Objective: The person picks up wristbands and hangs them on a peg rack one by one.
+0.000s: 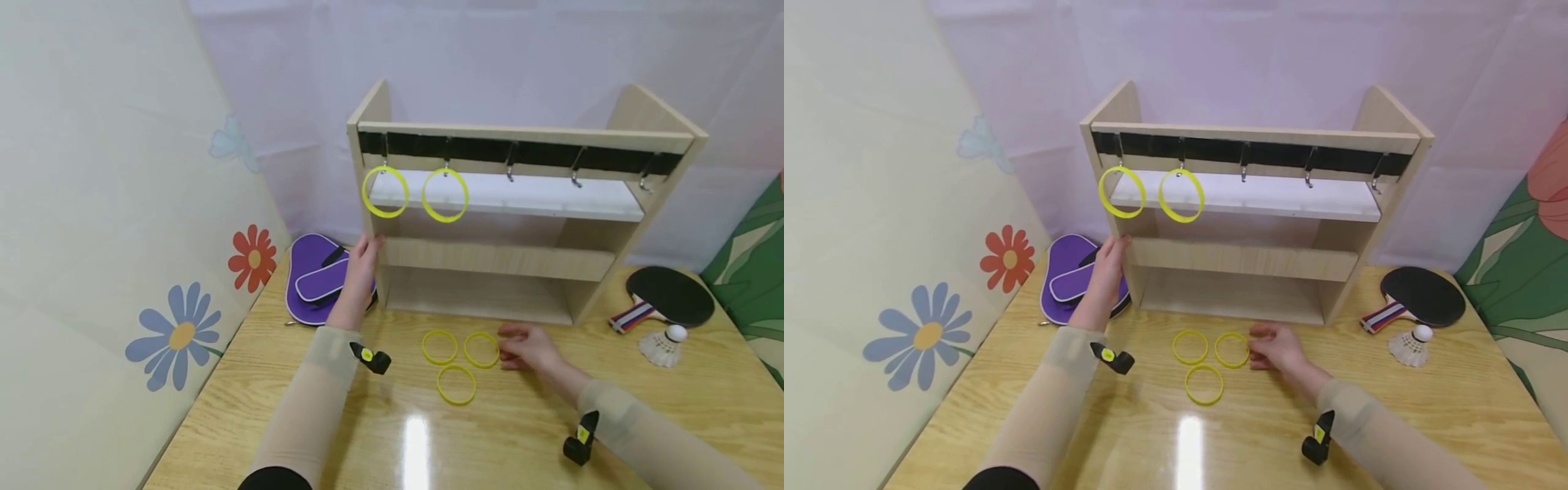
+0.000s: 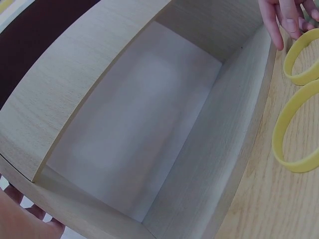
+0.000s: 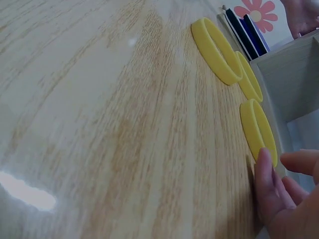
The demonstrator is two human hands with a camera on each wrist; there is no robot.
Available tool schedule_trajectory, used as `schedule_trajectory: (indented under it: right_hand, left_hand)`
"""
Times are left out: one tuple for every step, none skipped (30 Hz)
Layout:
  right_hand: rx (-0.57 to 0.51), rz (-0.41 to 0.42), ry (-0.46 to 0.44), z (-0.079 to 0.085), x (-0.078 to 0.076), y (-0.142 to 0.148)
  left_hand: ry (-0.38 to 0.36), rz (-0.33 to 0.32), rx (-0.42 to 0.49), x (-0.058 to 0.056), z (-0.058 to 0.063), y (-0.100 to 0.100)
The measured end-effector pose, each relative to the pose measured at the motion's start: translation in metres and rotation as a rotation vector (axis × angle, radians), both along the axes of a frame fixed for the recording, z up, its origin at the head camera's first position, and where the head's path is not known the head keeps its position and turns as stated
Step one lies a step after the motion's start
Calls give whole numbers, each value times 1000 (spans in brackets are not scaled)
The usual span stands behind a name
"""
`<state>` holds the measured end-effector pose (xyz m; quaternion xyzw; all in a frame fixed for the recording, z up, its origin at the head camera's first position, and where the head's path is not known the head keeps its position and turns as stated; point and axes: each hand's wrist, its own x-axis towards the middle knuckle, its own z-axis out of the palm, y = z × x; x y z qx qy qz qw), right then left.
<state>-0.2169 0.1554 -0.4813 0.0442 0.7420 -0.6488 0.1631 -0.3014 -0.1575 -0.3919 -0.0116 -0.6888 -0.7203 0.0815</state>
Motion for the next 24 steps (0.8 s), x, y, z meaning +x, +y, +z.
schedule_trajectory:
  right_hand:
    - [7,-1,6,-1,0,0]
    - [15,0,11,-1,-1,-1]
    - [22,2,16,-2,-1,-1]
    - [28,2,20,-2,-1,-1]
    - [34,4,24,-3,-2,-1]
    - [37,4,26,-3,-2,-1]
    - [44,8,30,-4,-3,-2]
    - [47,8,32,-4,-3,-2]
    - [53,11,36,-4,-3,-2]
    - [56,10,39,-5,-3,-2]
    - [62,12,42,-5,-4,-3]
    - [66,12,43,-5,-4,-3]
    - [75,14,46,-5,-3,-3]
    - [79,13,46,-5,-3,-4]
    - [89,15,48,-5,-3,-4]
    - [95,14,46,-5,-3,-4]
    - [103,17,46,-5,-4,-4]
    - [111,17,45,-5,-4,-5]
    - [116,18,45,-4,-4,-5]
    - [118,18,42,-4,-4,-5]
    - [116,18,37,-4,-4,-5]
    - [114,19,31,-3,-4,-4]
    - [110,23,27,-2,-4,-4]
    - [105,26,21,-2,-4,-4]
  left_hand:
    - [-3,0,-3,0,0,0]
    - [-4,-1,-5,0,0,0]
    - [-5,-2,-9,0,0,0]
    - [-7,-3,-11,1,0,0]
    - [-6,-4,-13,1,1,0]
    - [-6,-4,-14,2,1,0]
    - [-8,-5,-14,2,1,0]
    - [-7,-5,-13,2,1,0]
    - [-9,-4,-13,2,1,0]
    - [-11,-2,-11,3,2,0]
    - [-11,0,-11,3,2,0]
    - [-11,0,-10,3,2,0]
    - [-10,0,-9,2,2,0]
    - [-8,0,-9,2,1,0]
    - [-6,0,-9,2,1,0]
    - [-2,-2,-10,2,1,0]
    - [0,-3,-10,2,1,0]
    - [1,-5,-10,2,1,-1]
    - [1,-6,-12,2,1,-1]
    - [-2,-7,-15,2,1,-1]
    - [-4,-8,-13,2,1,-1]
    - [-6,-9,-12,2,1,-1]
    - [-8,-10,-10,3,1,-1]
    - [-13,-10,-8,3,1,-1]
